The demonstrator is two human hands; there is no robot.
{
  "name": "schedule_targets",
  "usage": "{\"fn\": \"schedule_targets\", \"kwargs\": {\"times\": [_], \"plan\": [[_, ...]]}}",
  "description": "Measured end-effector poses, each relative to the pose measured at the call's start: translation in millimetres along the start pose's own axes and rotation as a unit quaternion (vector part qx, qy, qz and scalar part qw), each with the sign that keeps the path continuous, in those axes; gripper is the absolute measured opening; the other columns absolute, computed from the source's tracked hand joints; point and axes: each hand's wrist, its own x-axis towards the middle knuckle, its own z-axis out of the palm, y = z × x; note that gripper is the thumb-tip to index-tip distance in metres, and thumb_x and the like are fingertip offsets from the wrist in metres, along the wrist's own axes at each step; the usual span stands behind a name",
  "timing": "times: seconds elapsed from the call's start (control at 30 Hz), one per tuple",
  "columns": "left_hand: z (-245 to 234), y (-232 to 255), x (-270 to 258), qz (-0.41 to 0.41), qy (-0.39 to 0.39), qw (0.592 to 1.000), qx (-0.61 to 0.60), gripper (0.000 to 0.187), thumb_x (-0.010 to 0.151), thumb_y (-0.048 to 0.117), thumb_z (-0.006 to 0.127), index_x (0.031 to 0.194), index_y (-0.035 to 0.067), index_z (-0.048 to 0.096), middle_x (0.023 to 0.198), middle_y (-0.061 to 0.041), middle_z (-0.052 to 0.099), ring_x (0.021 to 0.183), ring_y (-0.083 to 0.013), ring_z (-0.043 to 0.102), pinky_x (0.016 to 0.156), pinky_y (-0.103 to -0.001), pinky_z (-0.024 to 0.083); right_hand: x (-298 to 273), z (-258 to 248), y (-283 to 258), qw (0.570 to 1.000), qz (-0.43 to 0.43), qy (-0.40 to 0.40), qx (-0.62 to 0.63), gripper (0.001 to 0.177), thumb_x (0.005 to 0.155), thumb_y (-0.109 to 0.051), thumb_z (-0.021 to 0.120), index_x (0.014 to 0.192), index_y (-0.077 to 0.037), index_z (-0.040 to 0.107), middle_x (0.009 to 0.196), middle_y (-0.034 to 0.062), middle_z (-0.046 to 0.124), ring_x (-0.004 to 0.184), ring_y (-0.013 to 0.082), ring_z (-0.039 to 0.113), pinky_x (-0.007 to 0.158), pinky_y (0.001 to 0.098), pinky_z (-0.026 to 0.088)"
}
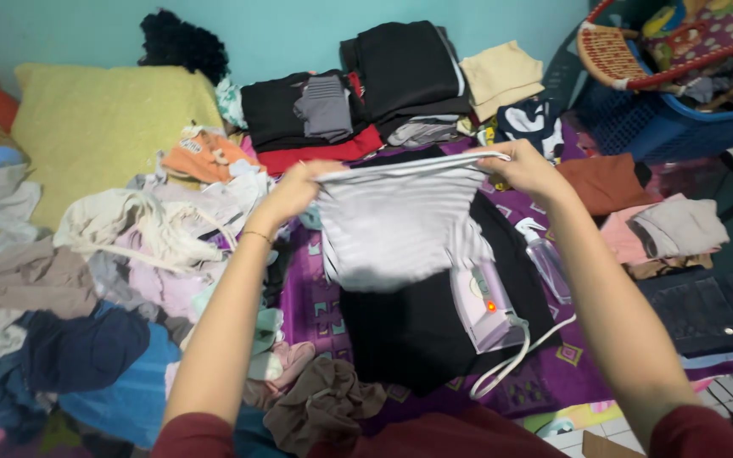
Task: Iron various items of clothing including shorts, shirts, and children's clothes on a bed.
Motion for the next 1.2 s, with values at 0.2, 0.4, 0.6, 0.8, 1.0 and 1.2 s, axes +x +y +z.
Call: {"fn": "schedule_targets", "kwargs": {"times": [0.2,0.4,0.6,0.8,1.0,1.2], "plan": [[25.0,55.2,-43.3,0.1,0.059,0.98,0.164,0.06,0.071,-0.013,0.043,0.12,0.004,0.074,0.128,-0.017,0.071,0.122,-0.0351,0.065,0.109,-0.039,0.046,-40.8,23.3,33.3,0.992,-0.126,0.023,0.023,0.031,0.095,-0.011,0.066,0.125,-0.006,0.074,0.112,0.008,0.074,0.098,0.0187,0.065,0.085,0.0309,0.051],[133.1,-46.3,-160.9,-0.09,-0.042,0.985,0.143,0.043,0.077,-0.002,0.058,0.111,0.015,0.079,0.118,-0.009,0.074,0.107,-0.031,0.066,0.097,-0.047,0.044,-116.0,120.3,104.5,0.954,-0.175,-0.011,-0.242,0.063,0.069,-0.022,0.082,0.129,-0.01,0.068,0.136,0.0238,0.066,0.132,0.0429,0.053,0.1,0.044,0.044],[195.9,-99.0,-203.3,-0.218,-0.005,0.959,0.18,0.038,0.083,0.011,0.068,0.121,0.014,0.07,0.123,-0.014,0.068,0.112,-0.0365,0.065,0.094,-0.044,0.053,-121.8,143.4,201.0,0.989,0.112,0.093,-0.038,0.082,0.074,-0.021,0.082,0.14,0.014,0.048,0.114,0.0318,0.065,0.104,0.0408,0.065,0.088,0.0444,0.052],[217.8,-111.9,-182.9,-0.334,0.22,0.895,0.197,0.062,0.077,0.024,0.082,0.128,-0.001,0.059,0.117,-0.028,0.063,0.103,-0.0442,0.063,0.085,-0.049,0.053,-126.8,146.5,173.9,0.93,0.233,0.028,0.283,0.046,0.078,-0.006,0.064,0.12,0.011,0.054,0.082,0.0168,0.067,0.067,0.0222,0.065,0.062,0.0344,0.055],[231.6,-147.4,-198.1,-0.443,0.216,0.869,0.041,0.038,0.083,0.029,0.078,0.108,0.001,0.072,0.087,-0.017,0.077,0.086,-0.0338,0.075,0.076,-0.044,0.057,-88.8,233.9,122.4,0.937,0.167,-0.025,0.306,0.027,0.09,-0.016,0.063,0.108,0.005,0.059,0.063,0.006,0.056,0.046,0.0143,0.053,0.042,0.0295,0.044],[240.3,-175.9,-224.6,-0.394,0.239,0.887,-0.028,0.03,0.085,0.025,0.074,0.1,0.0,0.075,0.087,-0.016,0.078,0.081,-0.026,0.077,0.072,-0.038,0.058,21.8,315.5,86.4,0.975,0.138,-0.027,0.173,0.037,0.097,-0.038,0.063,0.09,-0.001,0.059,0.057,0.0041,0.058,0.045,0.0147,0.056,0.043,0.0302,0.045]]}}
